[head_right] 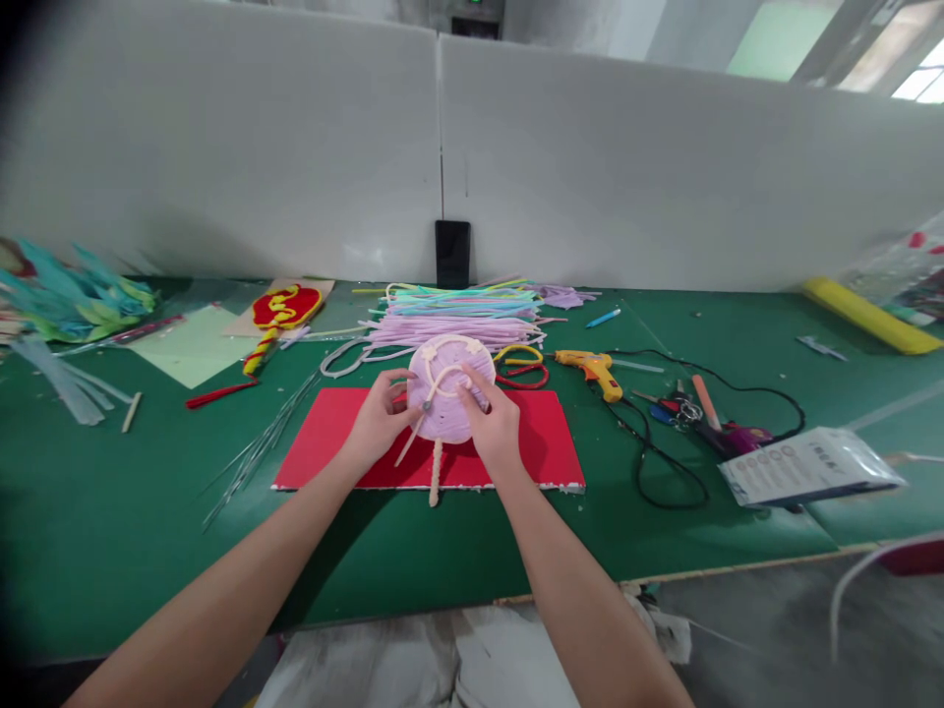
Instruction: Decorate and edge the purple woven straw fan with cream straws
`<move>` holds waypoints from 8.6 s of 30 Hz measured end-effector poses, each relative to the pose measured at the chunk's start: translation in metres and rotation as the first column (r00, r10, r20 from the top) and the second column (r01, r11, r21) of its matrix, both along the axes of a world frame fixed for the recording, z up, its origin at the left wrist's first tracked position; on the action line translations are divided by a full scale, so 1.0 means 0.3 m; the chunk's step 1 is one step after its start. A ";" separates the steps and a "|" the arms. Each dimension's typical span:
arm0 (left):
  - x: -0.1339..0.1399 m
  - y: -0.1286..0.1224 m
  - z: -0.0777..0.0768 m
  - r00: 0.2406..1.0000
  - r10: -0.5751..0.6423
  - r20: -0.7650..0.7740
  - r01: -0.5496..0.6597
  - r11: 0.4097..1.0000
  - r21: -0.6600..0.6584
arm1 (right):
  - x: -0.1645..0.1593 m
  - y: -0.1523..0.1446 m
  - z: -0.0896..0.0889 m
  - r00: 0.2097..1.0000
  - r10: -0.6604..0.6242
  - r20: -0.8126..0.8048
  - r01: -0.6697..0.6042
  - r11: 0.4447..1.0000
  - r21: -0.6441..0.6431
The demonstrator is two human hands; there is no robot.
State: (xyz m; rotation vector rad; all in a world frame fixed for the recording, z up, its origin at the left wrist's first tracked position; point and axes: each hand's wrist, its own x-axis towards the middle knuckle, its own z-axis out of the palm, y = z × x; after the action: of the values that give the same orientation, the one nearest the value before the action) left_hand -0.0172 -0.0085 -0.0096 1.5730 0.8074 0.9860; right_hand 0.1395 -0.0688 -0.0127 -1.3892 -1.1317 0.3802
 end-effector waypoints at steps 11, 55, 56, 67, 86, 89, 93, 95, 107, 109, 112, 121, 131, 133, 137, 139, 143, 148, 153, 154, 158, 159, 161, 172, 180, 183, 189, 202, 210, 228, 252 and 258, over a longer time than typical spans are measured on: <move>-0.012 -0.026 0.025 0.978 0.103 -0.179 -0.063 0.975 0.213 | -0.015 -0.004 -0.016 0.999 -0.022 0.025 0.020 0.996 0.090; -0.030 -0.004 0.016 0.848 0.211 -0.486 -0.058 0.949 0.309 | -0.086 0.115 -0.027 0.916 0.271 -0.297 -0.363 0.875 -0.319; -0.028 -0.009 0.021 0.848 0.212 -0.486 -0.053 0.946 0.319 | -0.083 0.116 -0.029 0.909 0.267 -0.320 -0.368 0.875 -0.314; -0.029 -0.027 0.005 0.882 0.193 -0.429 0.053 0.865 0.500 | -0.050 0.089 -0.025 0.873 0.249 -0.419 -0.366 0.902 -0.227; -0.044 -0.037 0.001 0.891 0.203 -0.405 0.106 0.776 0.622 | -0.064 0.058 0.020 0.946 0.298 -0.131 -0.314 0.942 -0.123; -0.045 -0.044 0.010 0.908 0.191 -0.372 0.073 0.804 0.590 | -0.069 0.053 0.032 0.946 0.304 -0.117 -0.316 0.943 -0.103; -0.037 -0.045 0.005 0.933 0.176 -0.314 0.025 0.839 0.543 | -0.072 0.049 0.035 0.947 0.304 -0.108 -0.313 0.946 -0.080; -0.030 -0.041 -0.002 0.944 0.168 -0.285 0.005 0.853 0.521 | -0.072 0.049 0.032 0.946 0.300 -0.123 -0.311 0.947 -0.081; -0.043 -0.046 0.019 0.981 0.029 -0.192 0.085 0.824 0.560 | -0.054 0.064 0.010 0.940 0.248 -0.233 -0.283 0.951 -0.128; -0.047 -0.047 0.020 0.980 0.017 -0.200 0.100 0.821 0.562 | -0.051 0.066 0.006 0.939 0.250 -0.238 -0.287 0.948 -0.135; -0.049 -0.050 0.020 0.977 0.013 -0.211 0.109 0.824 0.555 | -0.051 0.065 0.007 0.937 0.253 -0.242 -0.293 0.945 -0.147; -0.040 -0.051 0.017 0.976 0.054 -0.211 0.060 0.864 0.500 | -0.056 0.057 0.015 0.941 0.265 -0.209 -0.296 0.945 -0.138; -0.022 -0.063 0.034 0.984 0.075 -0.160 -0.003 0.914 0.407 | -0.061 0.058 0.009 0.949 0.278 -0.150 -0.295 0.950 -0.099; -0.014 -0.065 0.038 0.983 0.112 -0.144 -0.053 0.931 0.361 | -0.066 0.058 0.006 0.943 0.287 -0.167 -0.306 0.946 -0.102; -0.002 -0.065 0.033 0.980 0.169 -0.107 -0.136 0.955 0.262 | -0.073 0.055 0.014 0.940 0.268 -0.211 -0.294 0.950 -0.103; 0.000 -0.061 0.025 0.979 0.185 -0.082 -0.164 0.962 0.217 | -0.075 0.055 0.019 0.937 0.258 -0.234 -0.288 0.952 -0.106; 0.003 -0.050 0.008 0.979 0.200 -0.028 -0.194 0.969 0.151 | -0.072 0.059 0.013 0.928 0.263 -0.265 -0.300 0.948 -0.110; 0.008 -0.036 -0.006 0.988 0.146 0.055 -0.150 0.987 0.061 | -0.075 0.063 -0.009 0.908 0.273 -0.317 -0.320 0.942 -0.104; 0.014 -0.036 -0.004 0.981 0.138 0.135 -0.139 0.990 -0.003 | -0.085 0.058 0.000 0.870 0.268 -0.414 -0.331 0.940 -0.087; 0.015 -0.037 -0.002 0.979 0.146 0.144 -0.146 0.989 -0.009 | -0.086 0.058 0.003 0.862 0.265 -0.431 -0.330 0.940 -0.082; 0.012 -0.038 0.006 0.974 0.169 0.148 -0.169 0.986 -0.015 | -0.088 0.059 0.007 0.839 0.252 -0.482 -0.321 0.945 -0.067; 0.011 -0.038 0.007 0.974 0.175 0.145 -0.175 0.984 -0.013 | -0.088 0.060 0.008 0.834 0.250 -0.491 -0.321 0.945 -0.065; 0.009 -0.038 0.008 0.971 0.191 0.143 -0.192 0.981 -0.006 | -0.089 0.058 0.010 0.825 0.246 -0.509 -0.322 0.945 -0.064; 0.001 -0.041 0.009 0.951 0.294 0.099 -0.300 0.952 0.054 | -0.096 0.051 0.019 0.765 0.280 -0.580 -0.396 0.915 -0.081; 0.004 -0.048 0.018 0.933 0.349 0.085 -0.355 0.932 0.074 | -0.101 0.053 0.013 0.717 0.315 -0.622 -0.435 0.899 -0.046; 0.002 -0.045 0.017 0.924 0.374 0.078 -0.380 0.922 0.080 | -0.102 0.053 0.012 0.711 0.316 -0.628 -0.443 0.895 -0.051; 0.001 -0.034 0.014 0.957 0.284 0.056 -0.288 0.954 0.082 | -0.097 0.053 0.020 0.733 0.290 -0.615 -0.411 0.909 -0.062; -0.026 -0.033 0.006 0.969 0.187 -0.163 -0.131 0.944 0.304 | -0.096 0.051 0.014 0.784 0.246 -0.570 -0.358 0.929 -0.092; -0.027 -0.037 -0.004 0.948 0.195 -0.252 -0.068 0.898 0.436 | -0.098 0.051 0.003 0.799 0.217 -0.561 -0.307 0.949 -0.070; -0.023 -0.041 -0.014 0.942 0.205 -0.265 -0.042 0.857 0.514 | -0.103 0.049 0.011 0.832 0.164 -0.530 -0.250 0.964 -0.093; 0.003 -0.034 0.009 0.973 0.224 -0.057 -0.211 0.962 0.174 | -0.101 0.054 0.014 0.817 0.239 -0.525 -0.327 0.941 -0.081; 0.000 -0.038 0.011 0.968 0.246 -0.037 -0.238 0.959 0.155 | -0.094 0.057 0.010 0.789 0.283 -0.545 -0.397 0.912 -0.100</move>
State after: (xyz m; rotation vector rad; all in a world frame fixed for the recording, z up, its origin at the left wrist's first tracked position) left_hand -0.0172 -0.0198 -0.0064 1.6624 1.0029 1.2066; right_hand 0.1113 -0.0516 -0.0097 -1.1449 -0.8943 1.1045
